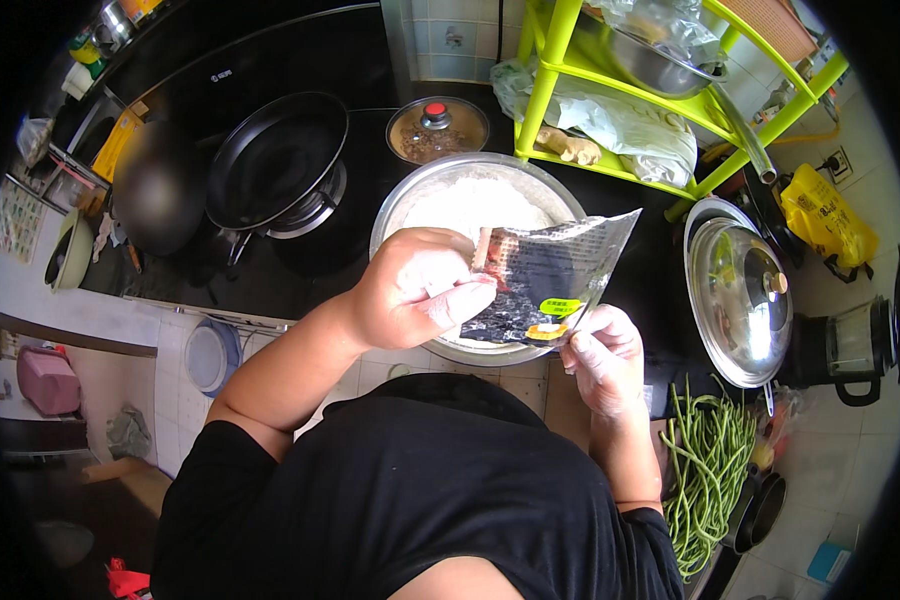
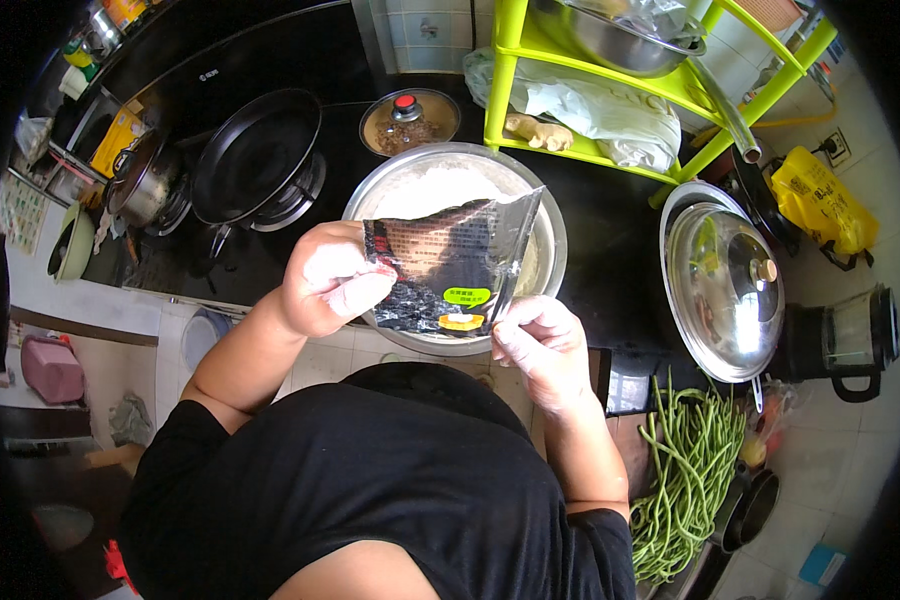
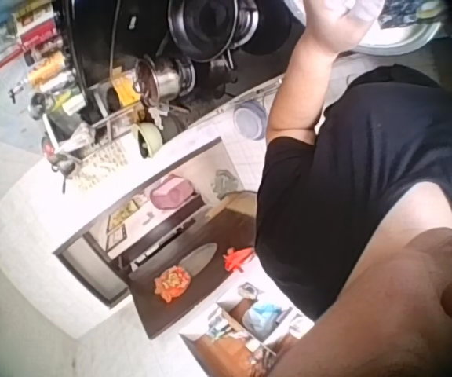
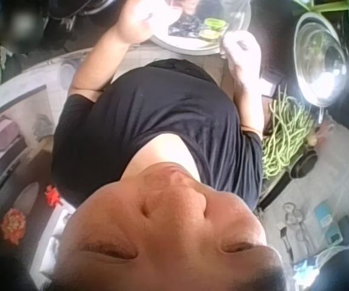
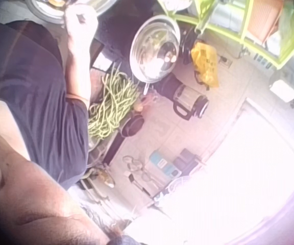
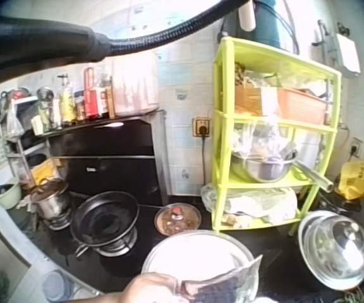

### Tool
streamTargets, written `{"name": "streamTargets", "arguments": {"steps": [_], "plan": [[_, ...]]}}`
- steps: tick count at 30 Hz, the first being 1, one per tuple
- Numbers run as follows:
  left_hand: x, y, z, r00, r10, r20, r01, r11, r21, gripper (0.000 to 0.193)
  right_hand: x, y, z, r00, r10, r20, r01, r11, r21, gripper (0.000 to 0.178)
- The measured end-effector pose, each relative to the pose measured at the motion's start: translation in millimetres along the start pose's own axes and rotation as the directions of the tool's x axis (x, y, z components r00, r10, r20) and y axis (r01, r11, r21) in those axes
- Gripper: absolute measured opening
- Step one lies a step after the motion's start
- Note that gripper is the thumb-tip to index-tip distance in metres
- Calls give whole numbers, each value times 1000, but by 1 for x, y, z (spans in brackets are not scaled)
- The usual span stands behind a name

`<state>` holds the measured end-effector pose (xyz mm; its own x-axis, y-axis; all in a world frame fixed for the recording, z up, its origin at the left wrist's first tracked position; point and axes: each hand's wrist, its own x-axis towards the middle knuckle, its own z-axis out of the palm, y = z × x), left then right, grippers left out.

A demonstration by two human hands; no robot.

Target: The person scoops flour from a bag into a metal bowl using a small plastic container, then adds a packet of yeast and mixes the dry ingredients by hand. They wash their hands and fill a white plate with water from the sink.

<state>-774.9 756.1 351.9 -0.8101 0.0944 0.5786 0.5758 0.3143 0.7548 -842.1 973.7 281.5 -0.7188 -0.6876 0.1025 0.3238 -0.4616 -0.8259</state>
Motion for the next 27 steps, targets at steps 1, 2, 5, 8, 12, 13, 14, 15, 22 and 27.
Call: {"name": "streamTargets", "arguments": {"steps": [1, 2, 5, 8, 12, 13, 14, 15, 22, 27], "plan": [[1, 0, 0, 1000, 16, -4, -16, 1000, -1, 17, 0, -1, 1, 1000, 4, -7, -4, 1000, -3, 5], [1, 0, -1, 1000, 18, 19, -18, 999, 27, 16, -1, -1, 1, 1000, 7, -14, -7, 1000, -7, 5], [-1, -1, -3, 999, 23, 29, -25, 998, 64, 12, -1, -3, 2, 1000, 13, 8, -13, 1000, -1, 4], [-3, 2, 3, 998, 12, -64, -12, 1000, 8, 10, -1, -4, 3, 1000, 20, 20, -20, 1000, 3, 4], [-3, 2, 4, 998, -6, -64, 5, 1000, -8, 12, -1, -4, 3, 1000, 14, 20, -14, 1000, 1, 3], [-2, 2, 3, 999, -3, -50, 3, 1000, 4, 13, -1, -4, 3, 1000, 16, 22, -16, 1000, 4, 3], [-1, 2, 3, 999, -1, -37, 1, 1000, 16, 13, -1, -4, 3, 1000, 17, 24, -17, 1000, 8, 3], [-1, 1, 2, 1000, 3, -21, -2, 1000, 25, 14, -1, -4, 3, 999, 18, 26, -18, 1000, 11, 3], [-3, 2, 0, 1000, -18, 18, 18, 999, 33, 15, -1, -4, 2, 999, 23, 34, -24, 1000, 11, 4], [0, 4, 6, 1000, 15, -9, -15, 1000, -19, 14, -1, -4, 0, 999, 28, 40, -29, 1000, 12, 4]]}}
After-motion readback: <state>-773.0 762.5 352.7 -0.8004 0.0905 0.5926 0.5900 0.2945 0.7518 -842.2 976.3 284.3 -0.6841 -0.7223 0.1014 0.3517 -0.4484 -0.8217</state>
